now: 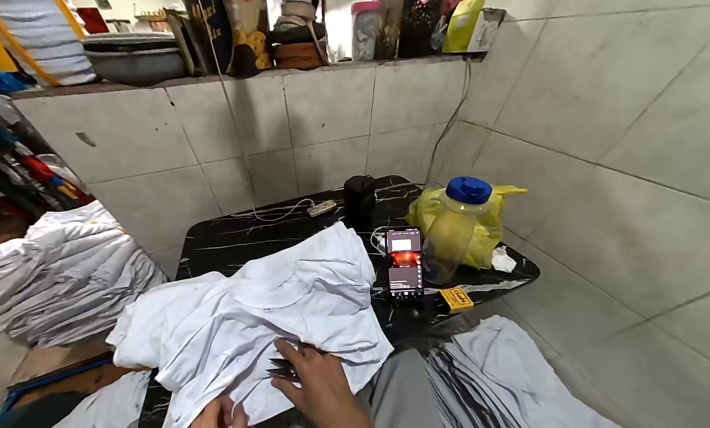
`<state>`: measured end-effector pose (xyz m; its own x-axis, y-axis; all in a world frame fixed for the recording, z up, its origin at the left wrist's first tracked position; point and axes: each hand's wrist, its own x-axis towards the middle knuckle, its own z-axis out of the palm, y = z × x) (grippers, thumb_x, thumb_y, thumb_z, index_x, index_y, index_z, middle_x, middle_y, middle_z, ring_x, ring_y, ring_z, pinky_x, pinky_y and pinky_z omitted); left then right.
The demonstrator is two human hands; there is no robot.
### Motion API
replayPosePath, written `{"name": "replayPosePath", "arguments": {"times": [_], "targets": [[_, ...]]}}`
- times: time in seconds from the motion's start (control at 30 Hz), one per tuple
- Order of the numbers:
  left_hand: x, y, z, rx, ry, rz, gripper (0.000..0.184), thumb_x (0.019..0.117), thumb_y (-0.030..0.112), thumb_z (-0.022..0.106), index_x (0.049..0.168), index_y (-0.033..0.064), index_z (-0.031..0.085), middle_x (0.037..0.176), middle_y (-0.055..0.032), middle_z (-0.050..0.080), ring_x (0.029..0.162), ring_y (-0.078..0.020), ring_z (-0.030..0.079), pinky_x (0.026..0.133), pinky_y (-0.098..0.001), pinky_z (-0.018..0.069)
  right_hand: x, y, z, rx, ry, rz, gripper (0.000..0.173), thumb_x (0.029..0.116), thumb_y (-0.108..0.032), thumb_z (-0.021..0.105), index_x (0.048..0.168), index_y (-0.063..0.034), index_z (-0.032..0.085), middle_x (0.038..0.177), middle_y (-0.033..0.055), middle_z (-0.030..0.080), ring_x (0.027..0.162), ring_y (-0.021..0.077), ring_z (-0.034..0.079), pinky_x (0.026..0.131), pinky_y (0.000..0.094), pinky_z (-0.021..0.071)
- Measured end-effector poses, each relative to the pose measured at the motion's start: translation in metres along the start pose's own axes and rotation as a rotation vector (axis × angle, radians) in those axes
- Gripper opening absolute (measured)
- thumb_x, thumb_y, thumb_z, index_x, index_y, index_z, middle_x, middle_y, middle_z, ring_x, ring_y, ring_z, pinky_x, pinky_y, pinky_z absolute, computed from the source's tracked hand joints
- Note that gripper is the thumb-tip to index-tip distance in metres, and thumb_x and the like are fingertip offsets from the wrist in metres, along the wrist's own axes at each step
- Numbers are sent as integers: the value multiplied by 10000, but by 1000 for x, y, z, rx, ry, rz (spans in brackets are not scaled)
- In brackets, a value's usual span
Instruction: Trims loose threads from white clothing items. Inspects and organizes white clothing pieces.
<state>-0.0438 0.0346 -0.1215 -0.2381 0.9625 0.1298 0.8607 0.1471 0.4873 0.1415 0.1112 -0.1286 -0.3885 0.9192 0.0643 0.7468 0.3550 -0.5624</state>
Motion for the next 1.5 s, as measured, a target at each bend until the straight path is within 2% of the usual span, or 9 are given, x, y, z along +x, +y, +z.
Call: {"name": "replayPosePath", "arguments": {"times": [0.17,0.4,0.57,0.8,0.97,1.1,1.2,1.37,1.5], "targets": [[16,1,9,-733,334,13,60,952,0,591,957,-60,587,760,-18,620,657,-42,617,640,-232,567,0,-1,-1,15,-8,8,592,977,-502,624,1513,-273,525,1092,170,732,896,373,721,761,590,569],[25,12,18,-1599,225,-442,214,1096,138,327,1010,131,523,777,47,691,726,-61,697,736,-274,610,0,0,2,23,8,11,608,974,-515,620,1518,-262,521,1037,159,744,868,366,724,743,586,569],[19,-2,18,-1490,151,-206,256,1053,34,395,951,142,603,812,74,715,742,-19,686,713,-223,596,0,-1,3,17,16,19,621,966,-534,621,1518,-267,522,989,161,745,836,368,723,724,583,569],[7,-12,10,-1112,40,86,231,949,-49,582,1130,89,623,913,101,737,764,-18,687,723,-238,597,-2,6,7,78,85,-21,598,942,-479,677,1481,-246,563,963,126,758,820,347,731,719,591,573],[-2,-9,14,-1042,-40,140,339,874,-76,696,1188,-13,584,1050,18,704,844,-79,707,786,-316,636,-5,12,4,375,24,-140,443,939,-283,716,1339,-126,605,855,106,702,773,298,696,711,560,566],[-6,-7,25,-1004,-5,128,282,904,-73,648,1180,-61,594,1077,-9,698,851,-58,692,771,-284,624,-11,7,22,621,-14,-296,341,942,-261,750,1196,-38,701,1012,138,727,905,257,700,835,476,574],[-7,-11,27,-998,-21,155,276,914,-91,579,1190,-99,577,1138,-51,691,919,-74,696,812,-300,618,-15,-2,32,599,5,-253,429,914,-355,775,1200,-41,714,986,156,680,871,274,658,780,472,551],[-10,-8,23,-950,-11,149,216,980,-54,498,1175,-89,584,1063,-31,696,889,-56,690,822,-292,607,-16,-7,42,520,129,-284,184,844,-29,733,1023,6,716,932,166,672,820,297,689,678,486,575],[-12,-10,32,-882,53,126,242,971,-36,561,1187,-145,565,1121,-132,697,906,-91,700,792,-270,602,-18,-10,43,406,136,-316,157,817,40,667,973,27,674,897,181,657,732,323,685,564,499,543]]}}
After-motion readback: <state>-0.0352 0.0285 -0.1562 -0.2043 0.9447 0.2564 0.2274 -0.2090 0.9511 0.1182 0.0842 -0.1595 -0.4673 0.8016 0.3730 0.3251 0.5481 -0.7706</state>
